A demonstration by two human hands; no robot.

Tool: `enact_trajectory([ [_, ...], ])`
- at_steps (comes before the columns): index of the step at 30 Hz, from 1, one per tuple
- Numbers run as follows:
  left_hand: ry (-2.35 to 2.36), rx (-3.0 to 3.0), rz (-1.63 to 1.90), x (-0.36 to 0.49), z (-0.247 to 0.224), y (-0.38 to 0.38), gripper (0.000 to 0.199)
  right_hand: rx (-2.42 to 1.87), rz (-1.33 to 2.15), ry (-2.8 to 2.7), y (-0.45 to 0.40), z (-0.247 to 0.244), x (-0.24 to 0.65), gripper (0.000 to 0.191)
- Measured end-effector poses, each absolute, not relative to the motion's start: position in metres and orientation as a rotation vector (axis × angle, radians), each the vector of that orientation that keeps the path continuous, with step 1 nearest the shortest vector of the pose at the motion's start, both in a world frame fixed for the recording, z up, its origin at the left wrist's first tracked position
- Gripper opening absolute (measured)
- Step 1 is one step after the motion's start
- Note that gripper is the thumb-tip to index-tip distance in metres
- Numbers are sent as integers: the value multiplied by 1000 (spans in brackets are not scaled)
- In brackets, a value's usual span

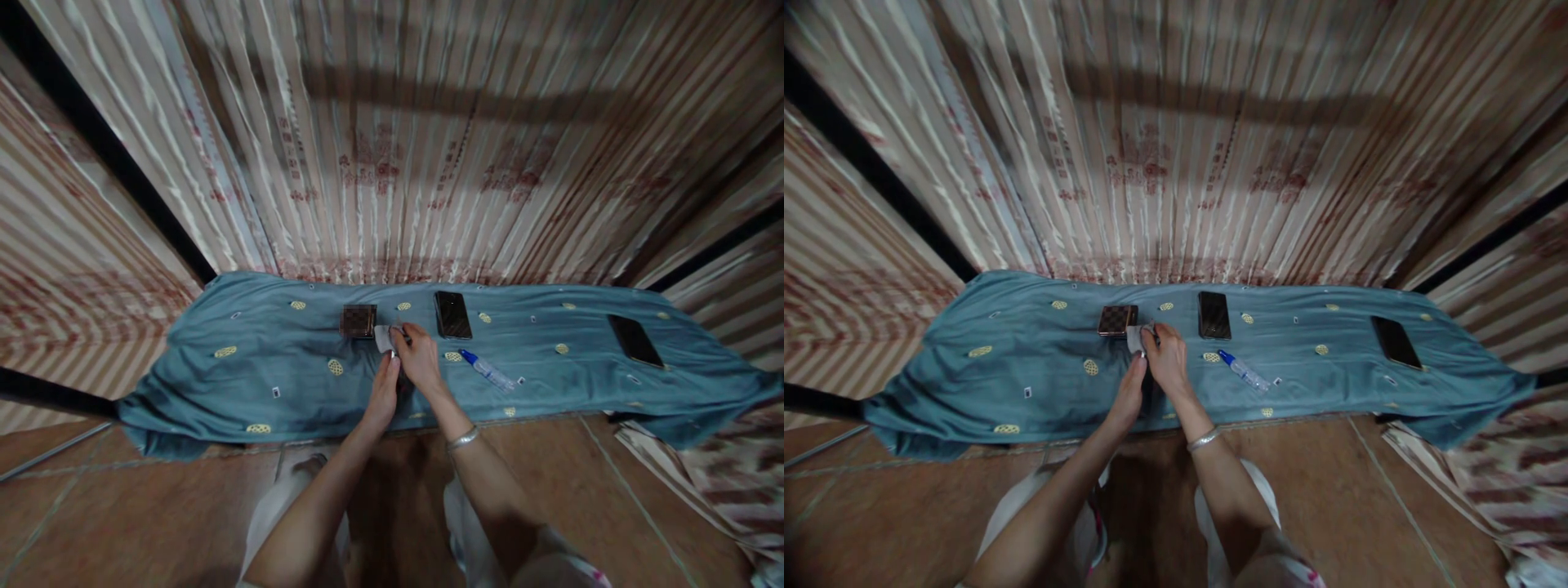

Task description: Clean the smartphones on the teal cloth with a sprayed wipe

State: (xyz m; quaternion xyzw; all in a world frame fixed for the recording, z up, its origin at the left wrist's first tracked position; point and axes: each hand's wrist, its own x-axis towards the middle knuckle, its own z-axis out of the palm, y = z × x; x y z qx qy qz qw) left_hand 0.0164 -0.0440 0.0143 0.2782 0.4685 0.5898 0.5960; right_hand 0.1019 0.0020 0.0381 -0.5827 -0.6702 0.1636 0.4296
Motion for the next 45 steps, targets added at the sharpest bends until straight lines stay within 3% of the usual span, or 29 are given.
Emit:
enact_trajectory([
  [5,953,448,1077,18,22,-51,40,-1333,743,-1278,24,25,123,38],
  [9,765,229,1012,13,31,-49,51,-1053,1138,-867,27,10,145,29],
  [13,752,128,1072,9,30,-40,50,-943,1256,-883,21,4,163,22],
  [22,810,120,994,22,33,-41,41,-1247,617,-1620,-5,12,148,43],
  [31,819,182,953,35,28,-39,37,-1372,287,-1708,-12,16,159,37],
  [38,816,153,900,41,29,-40,40,-1377,269,-1728,-11,18,163,32],
  [45,858,150,927,43,25,-42,32,-1270,321,-1809,-14,17,157,39],
])
